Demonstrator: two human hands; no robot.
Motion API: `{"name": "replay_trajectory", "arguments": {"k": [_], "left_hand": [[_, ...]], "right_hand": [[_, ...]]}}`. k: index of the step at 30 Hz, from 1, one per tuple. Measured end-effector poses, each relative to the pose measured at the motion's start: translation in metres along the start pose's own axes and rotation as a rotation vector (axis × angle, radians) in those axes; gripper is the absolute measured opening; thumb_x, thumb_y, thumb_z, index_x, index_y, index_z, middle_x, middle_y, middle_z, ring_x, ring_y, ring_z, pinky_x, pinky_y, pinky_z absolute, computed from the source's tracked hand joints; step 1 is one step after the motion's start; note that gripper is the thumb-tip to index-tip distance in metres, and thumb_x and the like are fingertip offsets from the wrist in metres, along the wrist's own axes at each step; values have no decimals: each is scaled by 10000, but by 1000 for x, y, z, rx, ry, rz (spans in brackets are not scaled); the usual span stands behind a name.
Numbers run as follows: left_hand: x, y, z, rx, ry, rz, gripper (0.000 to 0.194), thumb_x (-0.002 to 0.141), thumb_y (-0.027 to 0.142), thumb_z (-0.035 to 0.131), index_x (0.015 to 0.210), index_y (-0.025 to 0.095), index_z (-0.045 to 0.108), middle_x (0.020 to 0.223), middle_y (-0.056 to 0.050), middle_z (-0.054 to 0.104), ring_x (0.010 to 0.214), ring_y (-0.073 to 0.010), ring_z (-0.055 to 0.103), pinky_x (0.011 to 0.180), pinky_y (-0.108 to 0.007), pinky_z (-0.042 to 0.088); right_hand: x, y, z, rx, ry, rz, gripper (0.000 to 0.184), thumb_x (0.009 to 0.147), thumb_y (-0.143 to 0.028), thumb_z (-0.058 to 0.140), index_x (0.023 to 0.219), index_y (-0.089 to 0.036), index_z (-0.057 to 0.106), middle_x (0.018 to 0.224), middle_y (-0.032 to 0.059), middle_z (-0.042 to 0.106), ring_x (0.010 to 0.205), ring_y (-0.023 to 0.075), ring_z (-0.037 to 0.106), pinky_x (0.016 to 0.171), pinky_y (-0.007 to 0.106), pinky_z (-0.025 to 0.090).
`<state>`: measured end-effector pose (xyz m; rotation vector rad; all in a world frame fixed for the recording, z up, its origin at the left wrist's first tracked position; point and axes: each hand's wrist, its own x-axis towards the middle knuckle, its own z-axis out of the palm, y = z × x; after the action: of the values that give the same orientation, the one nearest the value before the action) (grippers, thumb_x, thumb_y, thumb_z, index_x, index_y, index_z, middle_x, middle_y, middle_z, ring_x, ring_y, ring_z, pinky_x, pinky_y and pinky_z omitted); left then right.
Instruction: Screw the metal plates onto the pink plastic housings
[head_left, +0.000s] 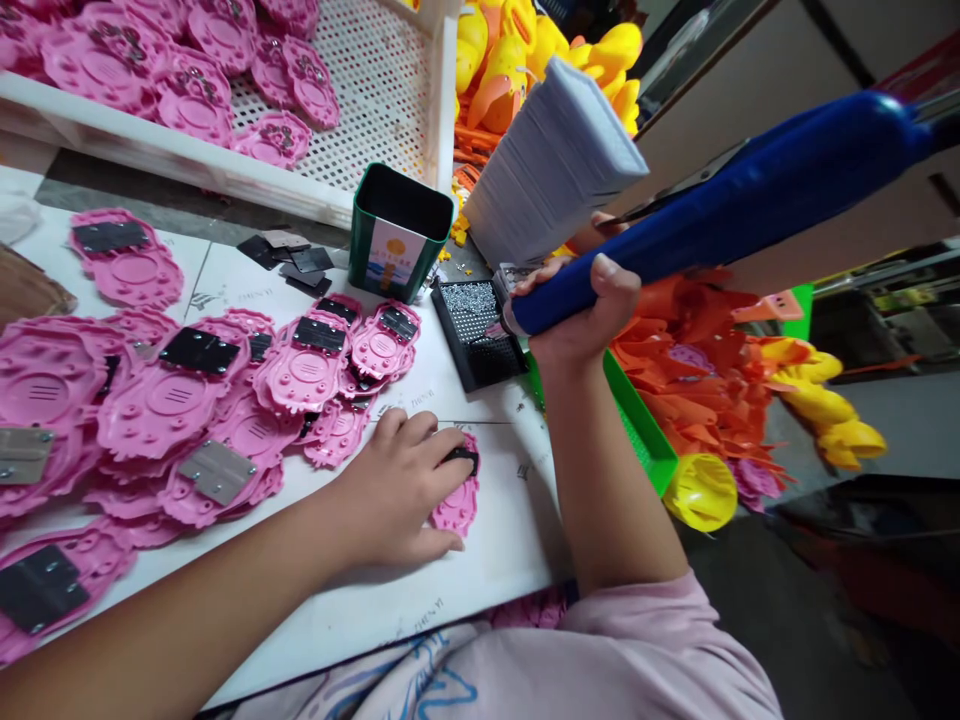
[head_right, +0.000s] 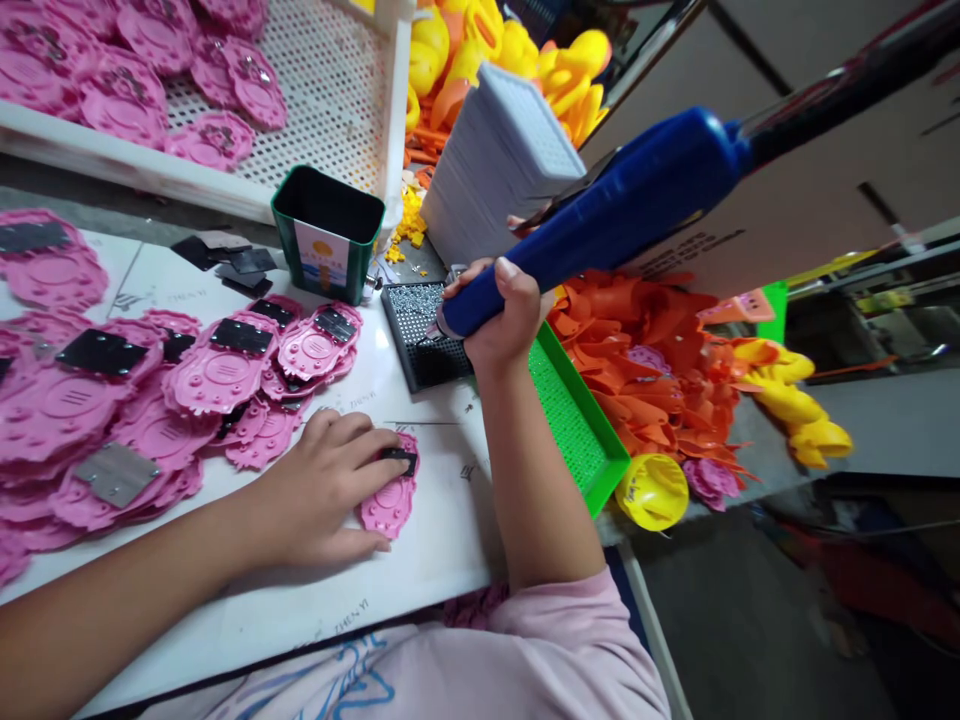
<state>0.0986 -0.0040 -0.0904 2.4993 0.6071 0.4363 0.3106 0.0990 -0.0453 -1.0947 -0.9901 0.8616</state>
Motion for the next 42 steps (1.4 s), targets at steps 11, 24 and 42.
{"name": "replay_trajectory", "arguments": {"k": [11, 24, 42], "left_hand": [[-1, 0, -7, -8, -84, 26, 626, 682, 509, 736, 1193, 186, 574, 1378, -106, 526, 1281, -368, 381, 1019, -513, 228], [5, 0, 0, 60, 34, -34, 612, 607, 572, 822, 1055, 193, 649, 1240, -120, 595, 1130, -349, 464, 934, -499, 298], [6, 1, 1, 76, 43, -37, 630, 574, 583, 840, 1043, 203, 657, 1213, -97, 613, 1100, -341, 463, 906, -481, 293]], "right_hand": [[-27, -36, 5, 162, 191, -224, 196, 614, -442, 510, 696, -286, 596, 486, -64, 554, 421, 137, 524, 438, 272, 423], [-100, -41, -24, 210, -221, -139, 329, 667, -498, 657, 959, -348, 673, 597, -30, 587, 471, 177, 550, 486, 371, 482], [-108, -42, -26, 164, -357, -59, 416, 721, -421, 673, 1126, -349, 607, 737, 5, 653, 590, 226, 617, 611, 457, 527]]}}
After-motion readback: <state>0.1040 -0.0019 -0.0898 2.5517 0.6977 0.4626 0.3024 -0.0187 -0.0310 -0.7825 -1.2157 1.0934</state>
